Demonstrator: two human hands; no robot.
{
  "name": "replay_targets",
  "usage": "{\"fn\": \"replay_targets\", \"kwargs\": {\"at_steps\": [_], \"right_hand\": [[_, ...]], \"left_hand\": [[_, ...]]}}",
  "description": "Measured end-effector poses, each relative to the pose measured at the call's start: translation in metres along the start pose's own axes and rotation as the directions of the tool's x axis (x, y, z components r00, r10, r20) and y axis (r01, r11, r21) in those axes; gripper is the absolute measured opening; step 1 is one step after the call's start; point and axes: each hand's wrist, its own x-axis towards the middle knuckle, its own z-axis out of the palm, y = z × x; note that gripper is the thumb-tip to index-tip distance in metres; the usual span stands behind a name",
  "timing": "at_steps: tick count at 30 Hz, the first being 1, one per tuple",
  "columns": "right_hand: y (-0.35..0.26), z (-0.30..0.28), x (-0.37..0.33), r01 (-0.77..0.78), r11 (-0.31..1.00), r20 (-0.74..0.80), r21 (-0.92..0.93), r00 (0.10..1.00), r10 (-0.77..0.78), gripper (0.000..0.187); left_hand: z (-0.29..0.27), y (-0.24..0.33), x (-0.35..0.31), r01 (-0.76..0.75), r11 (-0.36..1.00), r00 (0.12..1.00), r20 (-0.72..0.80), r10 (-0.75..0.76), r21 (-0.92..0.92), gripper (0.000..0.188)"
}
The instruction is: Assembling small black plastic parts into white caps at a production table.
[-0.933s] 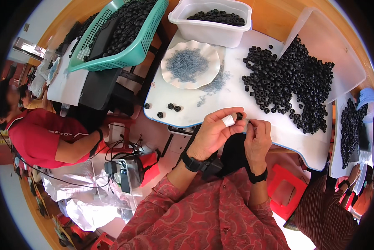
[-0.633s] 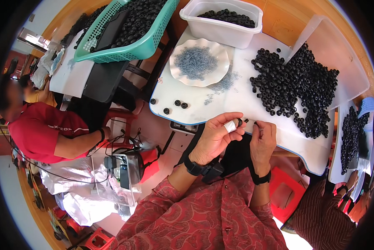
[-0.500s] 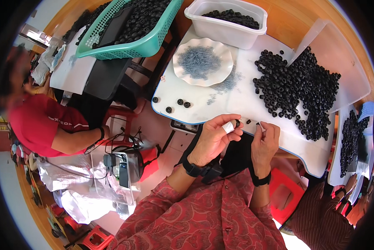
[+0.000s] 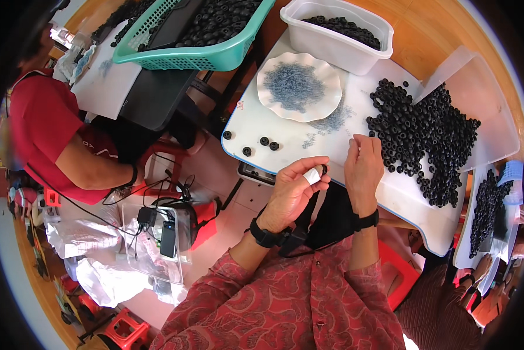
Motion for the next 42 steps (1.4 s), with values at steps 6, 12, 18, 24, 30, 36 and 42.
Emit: {"fn": "replay_targets", "kwargs": {"at_steps": [6,12,18,24,30,36,42], "right_hand": [[-0.006,0.013,0.005,-0.063,0.994,0.015,-0.088,0.998,0.065,0.011],[-0.003,0.018,0.005,-0.039,0.996,0.017,-0.086,0.999,0.04,0.009],[-0.013,-0.022,-0.019,0.043,0.954,0.061,0.298,0.996,-0.064,0.003],[-0.034,-0.057,-0.045,-0.254,0.807,0.308,0.534,0.947,0.095,0.003],[-0.028,-0.062,-0.05,-0.162,0.82,0.276,0.548,0.961,0.006,0.002],[-0.025,-0.07,-0.053,-0.158,0.829,0.324,0.536,0.945,-0.03,0.003],[-0.023,-0.074,-0.054,-0.163,0.836,0.338,0.523,0.941,-0.027,0.004]], "left_hand": [[-0.004,0.002,0.001,0.02,1.0,0.999,-0.037,-0.02,0.009,0.029],[-0.004,0.004,0.0,0.056,0.997,0.998,0.004,-0.056,-0.047,0.031],[0.001,0.002,-0.001,0.034,0.993,0.999,0.027,-0.031,-0.116,0.031],[0.006,-0.004,-0.003,0.039,0.992,0.998,0.051,-0.033,-0.117,0.031],[0.012,-0.007,-0.007,0.046,0.998,0.997,0.061,-0.043,-0.051,0.029],[0.014,-0.009,-0.011,0.036,0.999,0.997,0.068,-0.038,0.033,0.03],[0.017,-0.01,-0.013,0.052,0.993,0.996,0.067,-0.059,0.103,0.029]]}}
